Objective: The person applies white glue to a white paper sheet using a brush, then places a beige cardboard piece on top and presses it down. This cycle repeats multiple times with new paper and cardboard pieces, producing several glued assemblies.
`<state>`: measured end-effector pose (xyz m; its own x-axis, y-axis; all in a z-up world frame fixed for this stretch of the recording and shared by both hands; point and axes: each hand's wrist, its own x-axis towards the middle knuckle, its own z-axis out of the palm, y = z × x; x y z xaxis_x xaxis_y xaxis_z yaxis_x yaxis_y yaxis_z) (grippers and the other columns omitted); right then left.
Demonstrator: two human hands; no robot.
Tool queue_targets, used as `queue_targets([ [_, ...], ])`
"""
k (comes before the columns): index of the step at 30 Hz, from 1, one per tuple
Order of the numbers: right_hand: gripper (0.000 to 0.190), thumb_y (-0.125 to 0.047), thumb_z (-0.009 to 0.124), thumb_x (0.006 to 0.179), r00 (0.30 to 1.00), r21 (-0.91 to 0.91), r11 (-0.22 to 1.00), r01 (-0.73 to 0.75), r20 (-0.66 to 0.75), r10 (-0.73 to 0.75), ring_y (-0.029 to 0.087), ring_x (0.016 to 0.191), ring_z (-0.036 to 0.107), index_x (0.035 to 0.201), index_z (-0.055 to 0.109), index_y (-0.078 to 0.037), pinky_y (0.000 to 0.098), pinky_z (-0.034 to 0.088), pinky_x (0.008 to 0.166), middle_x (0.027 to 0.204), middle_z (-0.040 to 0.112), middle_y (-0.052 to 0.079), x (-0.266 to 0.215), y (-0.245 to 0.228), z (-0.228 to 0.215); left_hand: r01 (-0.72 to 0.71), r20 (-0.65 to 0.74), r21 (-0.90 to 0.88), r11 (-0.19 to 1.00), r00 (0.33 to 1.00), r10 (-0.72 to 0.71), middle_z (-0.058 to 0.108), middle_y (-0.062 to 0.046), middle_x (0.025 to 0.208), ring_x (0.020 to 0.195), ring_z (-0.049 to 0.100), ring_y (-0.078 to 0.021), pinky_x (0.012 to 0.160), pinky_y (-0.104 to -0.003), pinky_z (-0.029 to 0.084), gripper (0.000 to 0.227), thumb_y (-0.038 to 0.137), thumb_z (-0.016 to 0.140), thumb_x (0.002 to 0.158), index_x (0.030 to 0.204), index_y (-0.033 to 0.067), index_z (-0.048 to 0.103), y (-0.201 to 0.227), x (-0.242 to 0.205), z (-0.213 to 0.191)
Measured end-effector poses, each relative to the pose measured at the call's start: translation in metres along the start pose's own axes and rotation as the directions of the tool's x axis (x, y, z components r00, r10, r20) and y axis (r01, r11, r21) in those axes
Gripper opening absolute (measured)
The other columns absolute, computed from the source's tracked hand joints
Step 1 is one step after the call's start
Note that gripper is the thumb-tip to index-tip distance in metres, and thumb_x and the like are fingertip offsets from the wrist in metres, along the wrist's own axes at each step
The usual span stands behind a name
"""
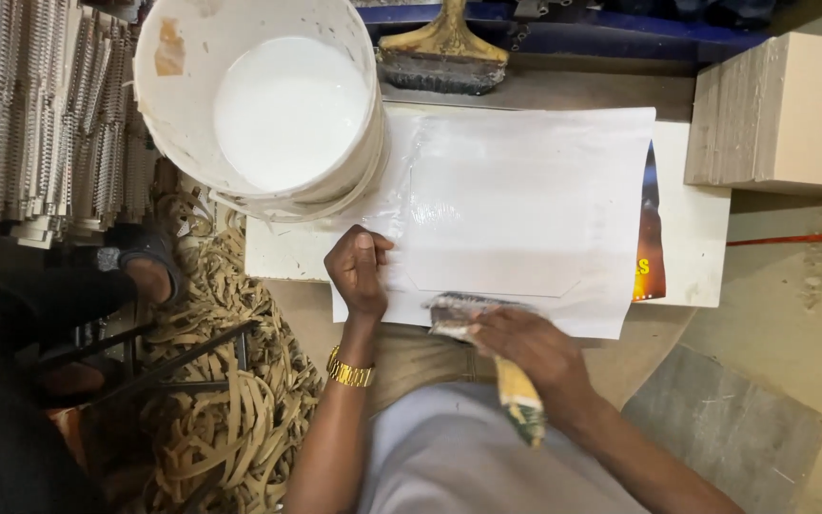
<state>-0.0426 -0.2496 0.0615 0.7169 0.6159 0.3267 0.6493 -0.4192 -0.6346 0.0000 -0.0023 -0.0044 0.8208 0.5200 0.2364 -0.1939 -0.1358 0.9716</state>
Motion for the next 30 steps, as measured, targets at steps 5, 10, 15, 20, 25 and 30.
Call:
queue_targets([
  [5,0.023,-0.016,0.07,0.098,0.981,-0.355,0.933,-0.048,-0.193,-0.023,0.031,0.111,0.071,0.12,0.077,-0.015,0.0404,0.055,0.096,0.118,0.076,0.005,0.025,0.049,0.014,0.037,0.016,-0.165,0.986,0.999,-0.034,0.047,-0.003,0.049,0.045,0.043,-0.0101,0.044,-0.023,0.04,0.047,0.029,0.042,0.105,0.07,0.0082,0.065,-0.02,-0.002,-0.011],
  [10,0.021,-0.02,0.07,0.096,0.983,-0.398,0.909,0.128,-0.074,-0.17,0.033,0.103,0.073,0.115,0.077,-0.018,0.0441,0.058,0.091,0.109,0.078,0.008,0.034,0.0,0.054,0.074,0.017,-0.299,0.951,0.997,-0.072,0.048,-0.003,0.051,0.046,0.045,-0.0085,0.046,-0.022,0.039,0.047,0.031,0.041,0.106,0.073,0.0068,0.065,-0.026,0.002,-0.017],
  [15,0.025,-0.022,0.067,0.096,0.988,0.079,0.988,-0.132,-0.073,0.138,0.035,0.112,0.071,0.118,0.078,-0.014,0.0437,0.056,0.096,0.114,0.076,0.008,0.062,0.003,0.005,0.098,0.047,-0.361,0.928,0.995,-0.087,0.048,-0.005,0.053,0.047,0.045,-0.009,0.046,-0.021,0.038,0.048,0.031,0.041,0.107,0.075,0.0037,0.064,-0.029,0.002,-0.018],
  [20,0.028,-0.017,0.069,0.097,0.985,-0.311,0.937,0.161,-0.007,-0.171,0.035,0.109,0.069,0.125,0.073,-0.015,0.0467,0.055,0.095,0.119,0.074,0.009,0.054,0.038,0.062,0.085,0.009,-0.399,0.913,0.996,-0.089,0.05,-0.005,0.055,0.048,0.047,-0.0082,0.047,-0.02,0.041,0.051,0.035,0.038,0.108,0.078,0.0044,0.065,-0.033,0.001,-0.017],
  [25,0.031,-0.018,0.07,0.092,0.971,-0.155,0.967,0.202,0.163,-0.177,0.035,0.105,0.071,0.123,0.071,-0.017,0.0448,0.056,0.091,0.114,0.076,0.007,0.047,-0.013,0.029,0.088,-0.005,-0.488,0.868,0.995,-0.103,0.05,-0.004,0.057,0.049,0.049,-0.0079,0.048,-0.018,0.042,0.052,0.038,0.035,0.11,0.082,0.0033,0.063,-0.037,0.004,-0.019],
  [30,0.029,-0.014,0.084,0.083,0.839,0.232,0.807,-0.543,0.143,0.524,0.024,0.076,0.077,0.111,0.08,-0.008,0.0348,0.059,0.067,0.103,0.082,0.009,0.093,-0.001,-0.022,0.112,-0.007,-0.418,0.902,0.992,-0.126,0.05,-0.004,0.056,0.048,0.047,-0.0084,0.048,-0.019,0.039,0.056,0.04,0.032,0.11,0.08,0.0046,0.063,-0.035,0.003,-0.018],
])
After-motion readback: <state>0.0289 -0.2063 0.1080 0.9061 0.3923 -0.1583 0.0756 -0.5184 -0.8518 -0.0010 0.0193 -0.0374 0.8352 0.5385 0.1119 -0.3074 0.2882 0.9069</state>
